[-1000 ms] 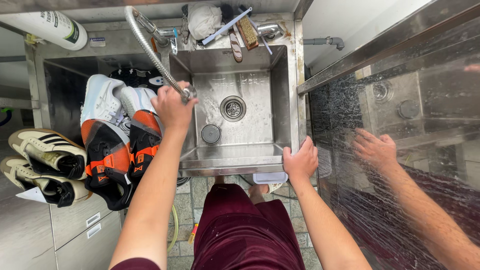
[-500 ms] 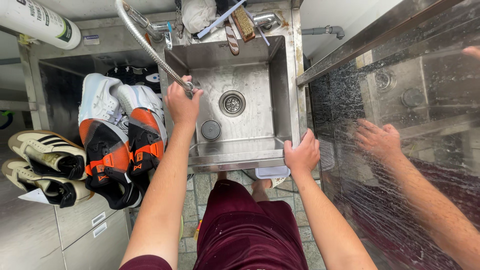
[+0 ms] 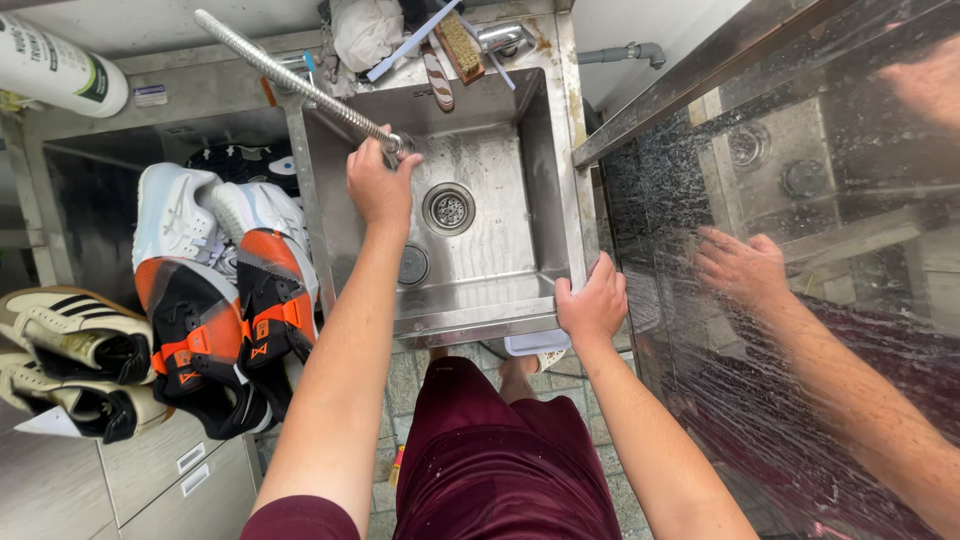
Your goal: The person washes a pair of black and white shoelaces and two metal sink strainers in a utility sink using water and their hands.
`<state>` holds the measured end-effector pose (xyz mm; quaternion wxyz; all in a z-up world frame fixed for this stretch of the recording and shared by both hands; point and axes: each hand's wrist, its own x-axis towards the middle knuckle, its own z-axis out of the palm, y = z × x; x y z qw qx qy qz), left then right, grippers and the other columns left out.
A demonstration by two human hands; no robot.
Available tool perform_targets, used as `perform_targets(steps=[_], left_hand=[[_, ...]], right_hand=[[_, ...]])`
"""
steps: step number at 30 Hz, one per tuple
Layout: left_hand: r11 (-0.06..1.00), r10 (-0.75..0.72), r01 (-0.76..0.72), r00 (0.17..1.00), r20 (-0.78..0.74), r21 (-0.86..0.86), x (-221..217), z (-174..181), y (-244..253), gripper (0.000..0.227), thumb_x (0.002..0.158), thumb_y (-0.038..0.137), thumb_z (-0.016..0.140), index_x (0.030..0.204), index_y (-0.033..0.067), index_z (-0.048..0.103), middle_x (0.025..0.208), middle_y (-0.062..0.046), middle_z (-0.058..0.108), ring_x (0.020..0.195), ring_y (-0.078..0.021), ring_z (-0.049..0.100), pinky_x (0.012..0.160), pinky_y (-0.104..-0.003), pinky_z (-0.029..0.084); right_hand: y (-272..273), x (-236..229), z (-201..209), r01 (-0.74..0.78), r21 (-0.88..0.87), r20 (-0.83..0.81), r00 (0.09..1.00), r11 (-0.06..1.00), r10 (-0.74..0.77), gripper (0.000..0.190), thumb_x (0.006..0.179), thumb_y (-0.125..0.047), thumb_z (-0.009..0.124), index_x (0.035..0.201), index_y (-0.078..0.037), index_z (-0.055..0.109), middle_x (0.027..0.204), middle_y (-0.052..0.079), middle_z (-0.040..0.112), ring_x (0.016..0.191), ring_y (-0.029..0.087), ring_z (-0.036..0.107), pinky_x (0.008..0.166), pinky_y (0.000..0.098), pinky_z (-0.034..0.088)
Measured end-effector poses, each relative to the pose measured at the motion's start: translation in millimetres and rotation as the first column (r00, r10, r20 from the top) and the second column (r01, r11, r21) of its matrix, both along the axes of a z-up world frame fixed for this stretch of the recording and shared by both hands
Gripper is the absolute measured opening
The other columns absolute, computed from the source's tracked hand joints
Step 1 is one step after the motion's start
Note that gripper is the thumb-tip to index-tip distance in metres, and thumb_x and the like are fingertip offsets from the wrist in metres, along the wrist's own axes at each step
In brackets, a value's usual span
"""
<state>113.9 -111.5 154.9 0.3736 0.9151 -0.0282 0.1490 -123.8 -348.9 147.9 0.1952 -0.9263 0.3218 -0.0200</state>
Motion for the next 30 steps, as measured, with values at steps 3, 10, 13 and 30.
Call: perform_targets(steps=[3,10,13,30], left_hand=[[0.998,0.060,-0.060,0.996,-0.072,-0.002,14,0,-21,0.043,0.072,0.019,0.094,0.107,0.0139,0.069,0.093,0.002,0.074,0.098,-0.0263,0.064,0.087,-0.040,0.051],[0.998,0.050,-0.053,0.981,-0.189,-0.013,19,22,-45,0.033,0.075,0.030,0.092,0.092,0.0153,0.069,0.079,-0.005,0.067,0.081,-0.0267,0.065,0.074,-0.045,0.050],[0.999,0.022,-0.028,0.984,-0.176,-0.031,12,24,-47,0.033,0.075,0.033,0.092,0.091,0.0143,0.069,0.080,-0.007,0.067,0.082,-0.0276,0.065,0.074,-0.046,0.050],[0.990,-0.109,0.080,0.957,-0.269,-0.117,-22,53,-44,0.029,0.080,0.040,0.087,0.087,0.0146,0.075,0.089,-0.009,0.072,0.090,-0.0256,0.068,0.079,-0.041,0.051]], right_hand=[[0,-1,-3,-0.004,0.000,0.004,1.000,1.000,0.004,0.069,0.077,-0.031,0.067,0.136,0.000,0.050,0.116,0.014,0.065,0.112,0.036,0.058,0.094,0.0489,0.047],[-1,0,-5,-0.011,-0.007,0.012,1.000,1.000,0.011,0.068,0.078,-0.031,0.067,0.136,-0.001,0.051,0.116,0.014,0.066,0.112,0.035,0.058,0.095,0.0489,0.047],[1,1,-5,-0.010,-0.038,0.031,0.999,0.999,0.011,0.070,0.075,-0.031,0.069,0.135,-0.001,0.051,0.116,0.014,0.066,0.111,0.035,0.058,0.092,0.0491,0.047],[1,2,-1,-0.008,-0.003,-0.029,1.000,1.000,0.007,0.068,0.078,-0.031,0.066,0.137,-0.001,0.049,0.119,0.015,0.065,0.113,0.035,0.058,0.096,0.0493,0.047]])
